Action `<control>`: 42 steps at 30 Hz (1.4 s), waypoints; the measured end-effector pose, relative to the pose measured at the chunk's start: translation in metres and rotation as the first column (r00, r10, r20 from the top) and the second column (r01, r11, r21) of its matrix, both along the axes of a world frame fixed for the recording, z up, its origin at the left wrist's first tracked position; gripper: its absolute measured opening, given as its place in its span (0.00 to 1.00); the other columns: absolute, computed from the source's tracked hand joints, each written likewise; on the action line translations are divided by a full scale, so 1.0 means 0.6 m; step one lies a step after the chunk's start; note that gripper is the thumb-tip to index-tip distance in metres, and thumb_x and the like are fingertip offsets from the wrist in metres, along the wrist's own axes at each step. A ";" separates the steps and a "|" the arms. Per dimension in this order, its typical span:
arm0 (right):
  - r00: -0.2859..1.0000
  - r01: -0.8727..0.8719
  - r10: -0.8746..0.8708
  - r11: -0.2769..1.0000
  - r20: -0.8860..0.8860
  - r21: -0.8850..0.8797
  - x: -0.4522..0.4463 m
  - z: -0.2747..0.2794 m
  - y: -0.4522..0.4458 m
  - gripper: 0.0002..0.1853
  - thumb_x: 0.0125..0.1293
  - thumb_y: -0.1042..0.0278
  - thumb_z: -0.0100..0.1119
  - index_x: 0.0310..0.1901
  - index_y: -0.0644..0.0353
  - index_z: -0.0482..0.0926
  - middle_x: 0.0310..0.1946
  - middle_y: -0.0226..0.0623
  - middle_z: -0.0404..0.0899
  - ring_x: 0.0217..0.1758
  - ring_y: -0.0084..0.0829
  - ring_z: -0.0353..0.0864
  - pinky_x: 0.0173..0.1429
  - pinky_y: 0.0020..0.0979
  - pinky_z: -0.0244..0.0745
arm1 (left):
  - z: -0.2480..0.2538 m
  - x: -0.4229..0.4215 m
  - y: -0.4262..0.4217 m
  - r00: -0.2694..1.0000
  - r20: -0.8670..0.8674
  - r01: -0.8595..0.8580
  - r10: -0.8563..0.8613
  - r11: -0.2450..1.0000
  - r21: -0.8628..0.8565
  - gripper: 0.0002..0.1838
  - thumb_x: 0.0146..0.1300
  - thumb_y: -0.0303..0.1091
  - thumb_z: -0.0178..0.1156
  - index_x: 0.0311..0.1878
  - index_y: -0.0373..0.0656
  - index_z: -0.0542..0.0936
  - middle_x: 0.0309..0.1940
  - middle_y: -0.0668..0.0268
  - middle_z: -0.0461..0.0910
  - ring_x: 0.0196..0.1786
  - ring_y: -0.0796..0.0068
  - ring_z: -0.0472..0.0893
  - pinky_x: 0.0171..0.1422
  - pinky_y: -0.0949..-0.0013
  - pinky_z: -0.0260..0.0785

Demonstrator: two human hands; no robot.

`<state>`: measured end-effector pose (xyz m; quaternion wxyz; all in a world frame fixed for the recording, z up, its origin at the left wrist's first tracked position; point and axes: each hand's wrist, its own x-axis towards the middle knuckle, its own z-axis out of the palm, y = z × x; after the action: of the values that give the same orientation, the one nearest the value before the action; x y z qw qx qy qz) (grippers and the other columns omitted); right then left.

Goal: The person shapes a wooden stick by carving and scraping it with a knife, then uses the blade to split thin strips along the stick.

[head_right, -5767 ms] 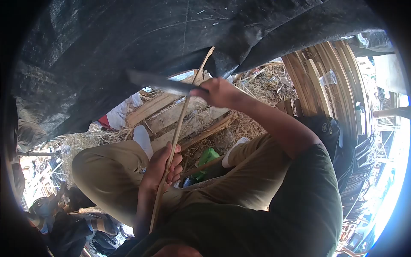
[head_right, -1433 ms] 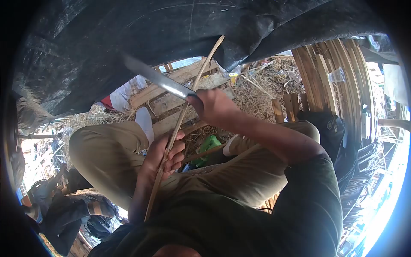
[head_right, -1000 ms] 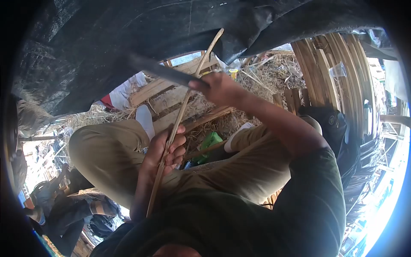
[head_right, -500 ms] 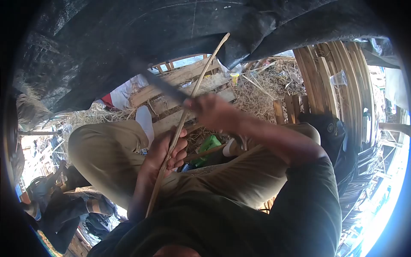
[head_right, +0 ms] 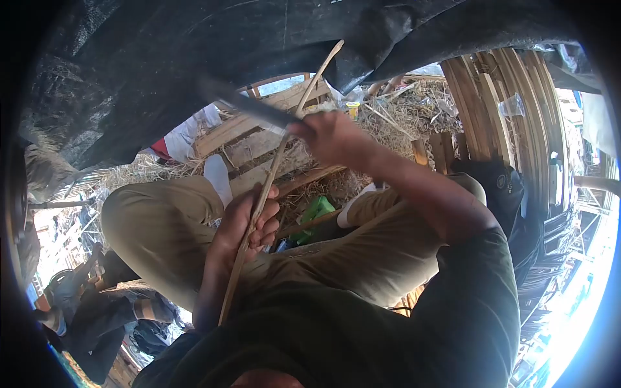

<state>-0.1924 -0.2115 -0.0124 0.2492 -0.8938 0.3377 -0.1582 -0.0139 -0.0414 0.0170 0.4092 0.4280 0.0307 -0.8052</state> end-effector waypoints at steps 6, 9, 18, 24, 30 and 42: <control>0.989 -0.119 0.136 0.963 0.053 -0.243 0.001 -0.045 0.033 0.19 0.78 0.53 0.50 0.34 0.58 0.78 0.15 0.36 0.70 0.12 0.35 0.72 0.17 0.37 0.64 | -0.006 0.006 0.003 0.997 -0.048 0.062 -0.061 0.998 0.011 0.10 0.75 0.43 0.50 0.44 0.48 0.72 0.14 0.75 0.62 0.09 0.82 0.58 0.14 0.75 0.48; 0.992 -0.116 0.121 0.989 -0.047 0.086 -0.001 -0.008 0.011 0.19 0.78 0.53 0.50 0.35 0.59 0.79 0.12 0.33 0.66 0.11 0.33 0.70 0.16 0.36 0.62 | -0.003 0.002 0.001 0.998 -0.052 0.020 -0.019 0.999 0.030 0.10 0.74 0.43 0.50 0.42 0.48 0.72 0.13 0.75 0.62 0.09 0.83 0.57 0.14 0.75 0.47; 0.944 -0.270 0.179 0.901 -0.278 -0.339 -0.011 -0.007 0.025 0.15 0.77 0.57 0.49 0.47 0.61 0.77 0.23 0.38 0.73 0.24 0.34 0.75 0.26 0.34 0.68 | 0.002 0.004 0.004 0.999 0.001 0.045 -0.045 0.999 0.006 0.11 0.74 0.43 0.50 0.37 0.49 0.71 0.13 0.75 0.62 0.10 0.82 0.58 0.13 0.74 0.49; 0.898 -0.380 0.109 0.681 -0.426 -0.627 -0.029 -0.016 0.045 0.17 0.75 0.59 0.52 0.56 0.62 0.76 0.26 0.31 0.70 0.27 0.31 0.73 0.24 0.31 0.66 | 0.021 -0.001 -0.007 0.998 0.043 0.034 -0.035 0.999 0.038 0.10 0.74 0.44 0.52 0.41 0.49 0.71 0.12 0.77 0.60 0.09 0.85 0.57 0.14 0.77 0.48; 0.924 -0.340 0.126 0.703 -0.360 -0.625 -0.046 -0.036 -0.015 0.12 0.76 0.61 0.54 0.48 0.60 0.79 0.28 0.42 0.73 0.25 0.35 0.78 0.25 0.36 0.71 | 0.012 0.002 0.000 0.997 0.070 0.037 -0.037 0.999 -0.007 0.10 0.76 0.44 0.49 0.42 0.49 0.71 0.12 0.77 0.60 0.09 0.84 0.57 0.14 0.77 0.48; 0.931 -0.327 0.128 0.708 -0.341 -0.627 -0.031 -0.023 0.030 0.14 0.71 0.67 0.53 0.52 0.67 0.75 0.26 0.31 0.72 0.26 0.25 0.74 0.20 0.27 0.67 | 0.024 0.000 0.002 0.995 0.091 0.046 -0.041 0.997 -0.059 0.13 0.76 0.45 0.47 0.42 0.47 0.71 0.15 0.74 0.62 0.12 0.83 0.60 0.16 0.76 0.53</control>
<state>-0.2111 -0.1934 -0.0263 -0.1223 -0.9705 0.1746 -0.1128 -0.0137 -0.0401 0.0312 0.4054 0.4517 -0.0215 -0.7944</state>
